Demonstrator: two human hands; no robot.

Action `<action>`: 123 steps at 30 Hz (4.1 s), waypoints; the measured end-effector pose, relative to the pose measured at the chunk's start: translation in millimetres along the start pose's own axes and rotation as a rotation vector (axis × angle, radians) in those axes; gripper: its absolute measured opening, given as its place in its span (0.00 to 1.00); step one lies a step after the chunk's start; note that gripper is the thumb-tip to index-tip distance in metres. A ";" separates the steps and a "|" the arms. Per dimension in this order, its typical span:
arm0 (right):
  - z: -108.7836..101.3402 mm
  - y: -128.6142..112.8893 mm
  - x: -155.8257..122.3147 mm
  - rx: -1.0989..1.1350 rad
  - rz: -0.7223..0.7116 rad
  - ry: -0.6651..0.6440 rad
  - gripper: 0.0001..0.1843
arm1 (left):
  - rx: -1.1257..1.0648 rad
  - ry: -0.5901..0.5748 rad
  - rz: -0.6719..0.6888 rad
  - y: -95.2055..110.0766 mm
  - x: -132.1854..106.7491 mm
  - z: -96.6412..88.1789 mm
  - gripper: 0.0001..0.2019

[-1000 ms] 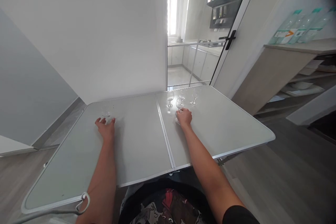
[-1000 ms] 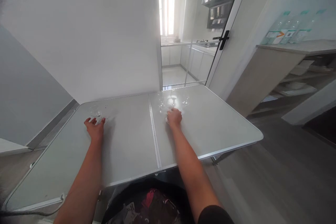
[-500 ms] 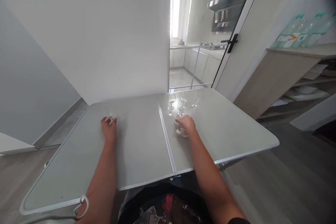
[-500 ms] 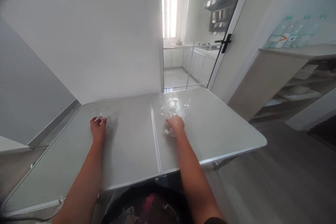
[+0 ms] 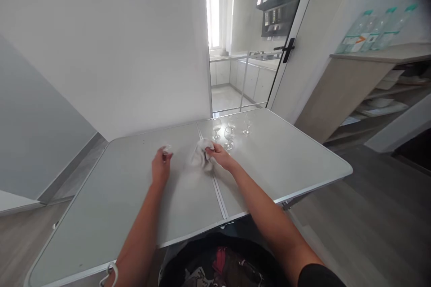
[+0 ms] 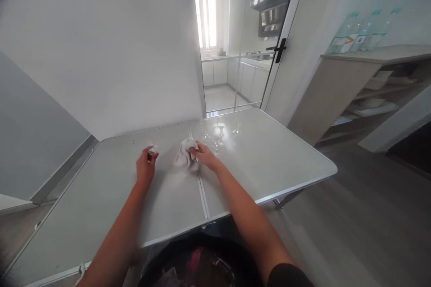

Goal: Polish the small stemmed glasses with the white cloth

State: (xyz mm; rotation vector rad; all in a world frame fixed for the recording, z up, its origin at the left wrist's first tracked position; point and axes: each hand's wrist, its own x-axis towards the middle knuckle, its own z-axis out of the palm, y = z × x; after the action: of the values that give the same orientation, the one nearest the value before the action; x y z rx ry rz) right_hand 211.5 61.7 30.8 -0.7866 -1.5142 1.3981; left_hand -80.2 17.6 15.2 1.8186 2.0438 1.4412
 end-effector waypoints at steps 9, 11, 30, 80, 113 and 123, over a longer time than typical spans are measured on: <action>10.7 -8.5 -4.0 -0.211 -0.222 0.451 0.21 | 0.131 -0.365 0.210 52.6 -30.1 17.7 0.22; 15.6 -6.8 -7.2 -0.252 -0.234 0.237 0.19 | 0.125 -0.361 0.204 51.8 -31.2 17.6 0.23; 11.6 -23.5 -23.2 -0.059 -0.204 -0.228 0.29 | -0.769 -1.178 -0.476 73.5 -27.2 2.2 0.22; 19.5 -15.4 -12.7 0.122 0.079 0.046 0.19 | -0.549 -0.844 -0.400 86.8 -49.3 23.8 0.22; 8.7 -23.1 -17.7 0.068 0.005 -0.041 0.23 | 0.230 -0.340 0.168 82.9 -56.9 23.4 0.19; 10.4 -20.8 -19.4 -0.192 -0.148 -0.117 0.23 | 0.225 -0.327 0.193 78.5 -62.1 26.2 0.20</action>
State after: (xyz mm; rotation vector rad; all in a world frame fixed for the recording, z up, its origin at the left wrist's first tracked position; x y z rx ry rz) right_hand 212.1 36.7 47.9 -0.7018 -1.7797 1.2199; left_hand 13.3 -26.6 19.0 2.2170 1.9732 0.8931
